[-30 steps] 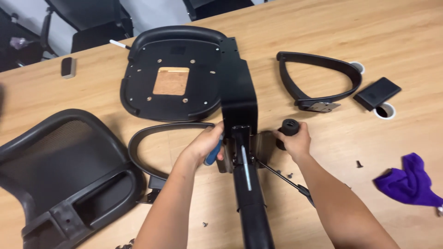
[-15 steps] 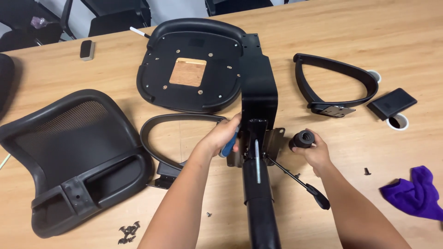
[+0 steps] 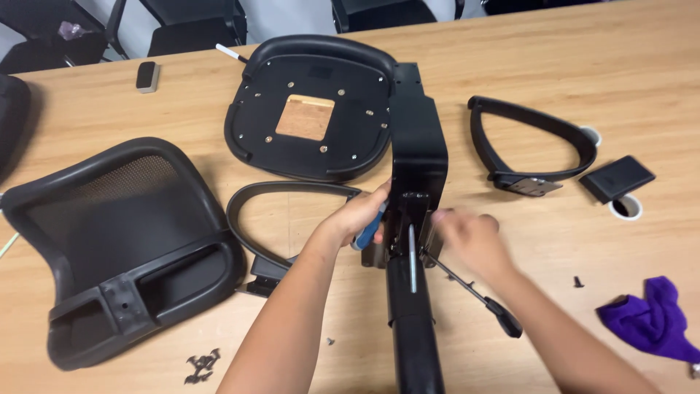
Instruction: The recorder is disassembling an office chair using a screwdriver to remove various components like the armrests and the seat mechanism.
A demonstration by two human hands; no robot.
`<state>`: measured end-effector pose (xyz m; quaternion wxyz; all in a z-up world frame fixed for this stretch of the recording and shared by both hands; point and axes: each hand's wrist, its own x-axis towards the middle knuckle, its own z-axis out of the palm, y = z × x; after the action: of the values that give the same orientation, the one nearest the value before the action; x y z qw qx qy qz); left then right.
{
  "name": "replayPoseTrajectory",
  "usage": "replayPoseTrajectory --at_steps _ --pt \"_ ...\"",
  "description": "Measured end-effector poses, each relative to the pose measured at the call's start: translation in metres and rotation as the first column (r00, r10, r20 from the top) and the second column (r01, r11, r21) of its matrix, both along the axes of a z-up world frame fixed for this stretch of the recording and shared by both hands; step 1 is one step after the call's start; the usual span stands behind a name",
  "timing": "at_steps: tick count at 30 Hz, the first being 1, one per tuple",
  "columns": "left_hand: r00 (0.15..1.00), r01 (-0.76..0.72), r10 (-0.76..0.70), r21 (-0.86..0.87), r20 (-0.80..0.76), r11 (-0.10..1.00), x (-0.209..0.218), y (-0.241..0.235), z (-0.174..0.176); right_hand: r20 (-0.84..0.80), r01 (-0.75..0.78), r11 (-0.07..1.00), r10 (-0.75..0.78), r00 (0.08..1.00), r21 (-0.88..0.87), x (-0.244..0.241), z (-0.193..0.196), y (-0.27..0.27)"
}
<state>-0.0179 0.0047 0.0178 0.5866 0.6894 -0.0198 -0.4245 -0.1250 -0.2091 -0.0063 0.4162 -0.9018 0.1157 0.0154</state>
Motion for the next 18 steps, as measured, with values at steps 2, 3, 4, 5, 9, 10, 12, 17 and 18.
replayPoseTrajectory --at_steps 2,3,4,5,9,10,12,17,18 --pt "1.000 -0.011 0.011 -0.026 0.007 1.000 0.005 -0.002 -0.003 -0.157 -0.098 0.990 0.114 0.981 0.106 -0.006 0.021 0.016" --pt "1.000 -0.009 0.010 -0.037 0.002 0.999 0.004 0.002 -0.006 -0.307 -0.160 0.959 0.229 0.924 0.234 -0.011 0.029 0.029" --pt "1.000 -0.024 0.024 -0.034 0.004 0.999 0.004 0.004 -0.010 -0.305 -0.174 0.956 0.244 0.921 0.236 -0.011 0.028 0.031" --pt "1.000 -0.013 0.012 -0.049 -0.015 0.999 0.007 0.004 -0.013 -0.367 -0.098 0.918 0.250 0.896 0.384 -0.011 0.028 0.031" --pt "0.998 0.026 -0.027 -0.009 -0.058 1.000 0.011 0.003 -0.006 -0.548 0.084 0.904 0.178 0.817 0.419 -0.013 0.041 0.037" --pt "0.998 0.027 -0.028 -0.012 -0.056 1.000 0.012 0.003 -0.001 -0.547 0.084 0.905 0.176 0.818 0.416 -0.014 0.043 0.038" --pt "0.995 0.088 -0.087 0.021 -0.042 0.996 0.012 0.003 0.007 -0.615 0.026 0.926 0.229 0.754 0.377 -0.017 0.046 0.040" --pt "0.989 0.114 -0.109 0.042 -0.100 0.993 0.036 0.001 -0.001 -0.547 0.234 0.718 0.237 0.803 0.655 -0.008 0.014 0.019" --pt "0.984 0.121 -0.115 0.041 -0.136 0.992 0.043 0.000 -0.004 -0.517 0.301 0.629 0.189 0.835 0.717 -0.005 0.005 0.013"
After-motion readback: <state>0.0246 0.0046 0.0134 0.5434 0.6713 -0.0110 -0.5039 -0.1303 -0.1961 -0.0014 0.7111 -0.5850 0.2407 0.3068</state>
